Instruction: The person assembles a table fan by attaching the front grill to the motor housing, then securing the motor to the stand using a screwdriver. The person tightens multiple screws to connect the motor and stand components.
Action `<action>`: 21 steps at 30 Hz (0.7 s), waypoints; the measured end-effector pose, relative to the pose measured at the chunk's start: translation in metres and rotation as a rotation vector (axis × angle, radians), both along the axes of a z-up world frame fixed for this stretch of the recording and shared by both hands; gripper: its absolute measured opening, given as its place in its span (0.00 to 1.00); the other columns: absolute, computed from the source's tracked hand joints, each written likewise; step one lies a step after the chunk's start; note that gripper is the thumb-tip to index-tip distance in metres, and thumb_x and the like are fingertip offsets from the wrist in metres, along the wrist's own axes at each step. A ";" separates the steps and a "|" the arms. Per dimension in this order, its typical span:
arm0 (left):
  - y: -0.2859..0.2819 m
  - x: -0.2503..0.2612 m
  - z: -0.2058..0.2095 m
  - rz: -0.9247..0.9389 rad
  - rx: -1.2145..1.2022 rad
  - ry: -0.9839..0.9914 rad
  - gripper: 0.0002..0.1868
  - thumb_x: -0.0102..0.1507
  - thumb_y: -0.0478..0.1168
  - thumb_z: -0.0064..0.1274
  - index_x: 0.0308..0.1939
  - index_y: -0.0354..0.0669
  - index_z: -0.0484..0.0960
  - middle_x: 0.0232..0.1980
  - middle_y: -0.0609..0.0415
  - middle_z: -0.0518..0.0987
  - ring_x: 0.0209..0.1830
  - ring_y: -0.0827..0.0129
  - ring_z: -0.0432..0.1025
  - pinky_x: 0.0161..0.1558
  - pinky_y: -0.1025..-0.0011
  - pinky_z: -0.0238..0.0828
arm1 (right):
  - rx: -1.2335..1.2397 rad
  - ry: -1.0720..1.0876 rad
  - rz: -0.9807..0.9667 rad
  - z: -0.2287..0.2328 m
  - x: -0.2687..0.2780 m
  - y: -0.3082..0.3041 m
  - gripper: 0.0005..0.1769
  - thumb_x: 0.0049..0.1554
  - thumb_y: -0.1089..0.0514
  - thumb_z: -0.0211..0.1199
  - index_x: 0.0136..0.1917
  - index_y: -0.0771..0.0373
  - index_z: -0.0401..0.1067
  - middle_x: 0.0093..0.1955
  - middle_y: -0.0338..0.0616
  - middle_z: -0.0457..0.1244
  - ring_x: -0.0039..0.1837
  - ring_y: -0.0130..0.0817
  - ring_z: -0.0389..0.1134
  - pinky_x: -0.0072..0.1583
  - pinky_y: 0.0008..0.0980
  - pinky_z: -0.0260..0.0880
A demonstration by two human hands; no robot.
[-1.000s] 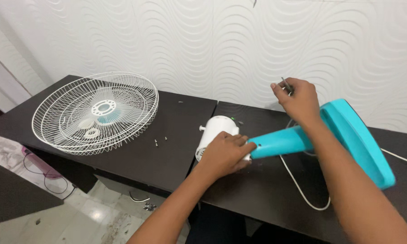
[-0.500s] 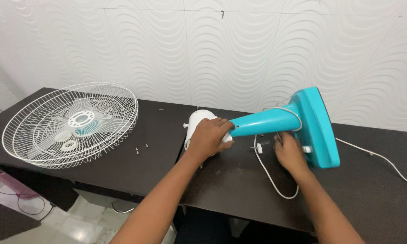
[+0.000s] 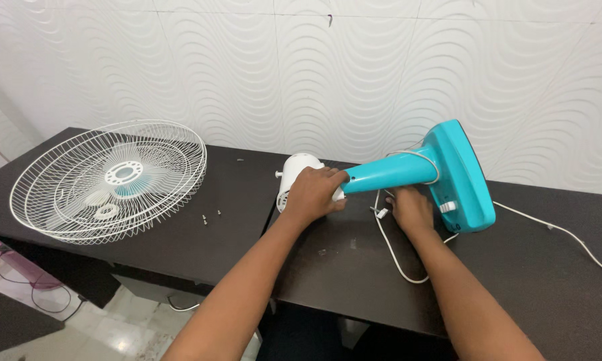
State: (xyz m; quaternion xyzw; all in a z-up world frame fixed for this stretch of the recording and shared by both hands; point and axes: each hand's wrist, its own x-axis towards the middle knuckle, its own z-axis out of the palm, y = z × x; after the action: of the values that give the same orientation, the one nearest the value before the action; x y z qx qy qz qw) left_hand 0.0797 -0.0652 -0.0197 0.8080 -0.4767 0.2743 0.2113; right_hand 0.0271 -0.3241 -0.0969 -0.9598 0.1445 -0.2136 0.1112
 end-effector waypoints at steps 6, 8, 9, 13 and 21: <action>0.004 -0.007 0.001 -0.007 0.070 -0.029 0.24 0.48 0.45 0.70 0.45 0.45 0.79 0.37 0.54 0.81 0.42 0.61 0.77 0.43 0.60 0.67 | 0.027 -0.091 -0.018 0.004 -0.027 0.010 0.13 0.60 0.54 0.62 0.55 0.63 0.74 0.57 0.55 0.68 0.56 0.58 0.70 0.55 0.54 0.70; 0.003 -0.013 0.000 -0.031 0.018 -0.119 0.25 0.46 0.44 0.70 0.44 0.43 0.79 0.38 0.52 0.81 0.43 0.59 0.77 0.44 0.60 0.67 | 0.090 -0.123 -0.027 0.005 -0.048 0.016 0.10 0.60 0.54 0.62 0.52 0.60 0.77 0.55 0.53 0.69 0.56 0.55 0.71 0.56 0.53 0.70; 0.004 -0.019 -0.001 -0.042 -0.005 -0.159 0.26 0.45 0.43 0.70 0.44 0.42 0.79 0.38 0.52 0.81 0.43 0.59 0.77 0.45 0.60 0.67 | 0.215 -0.157 -0.003 0.005 -0.059 0.020 0.10 0.60 0.55 0.62 0.51 0.61 0.77 0.53 0.53 0.70 0.55 0.53 0.72 0.55 0.50 0.70; 0.000 -0.040 -0.002 -0.036 -0.033 -0.209 0.25 0.45 0.42 0.71 0.43 0.41 0.78 0.40 0.48 0.81 0.46 0.58 0.77 0.47 0.60 0.67 | 0.736 -0.378 0.211 0.005 -0.086 0.049 0.09 0.61 0.58 0.63 0.51 0.65 0.78 0.46 0.52 0.72 0.48 0.37 0.72 0.52 0.35 0.69; -0.006 -0.071 -0.005 0.049 -0.152 -0.274 0.24 0.48 0.40 0.70 0.46 0.41 0.79 0.48 0.46 0.82 0.51 0.57 0.76 0.50 0.60 0.66 | 1.898 -0.477 0.266 0.007 -0.072 0.085 0.12 0.64 0.56 0.53 0.57 0.65 0.65 0.54 0.46 0.66 0.29 0.20 0.48 0.30 0.20 0.48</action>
State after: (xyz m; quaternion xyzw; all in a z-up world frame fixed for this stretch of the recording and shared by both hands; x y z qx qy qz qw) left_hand 0.0091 -0.0716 -0.0248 0.7561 -0.4591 0.4224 0.1979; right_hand -0.0452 -0.2394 -0.0896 -0.4127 0.1205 -0.1829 0.8842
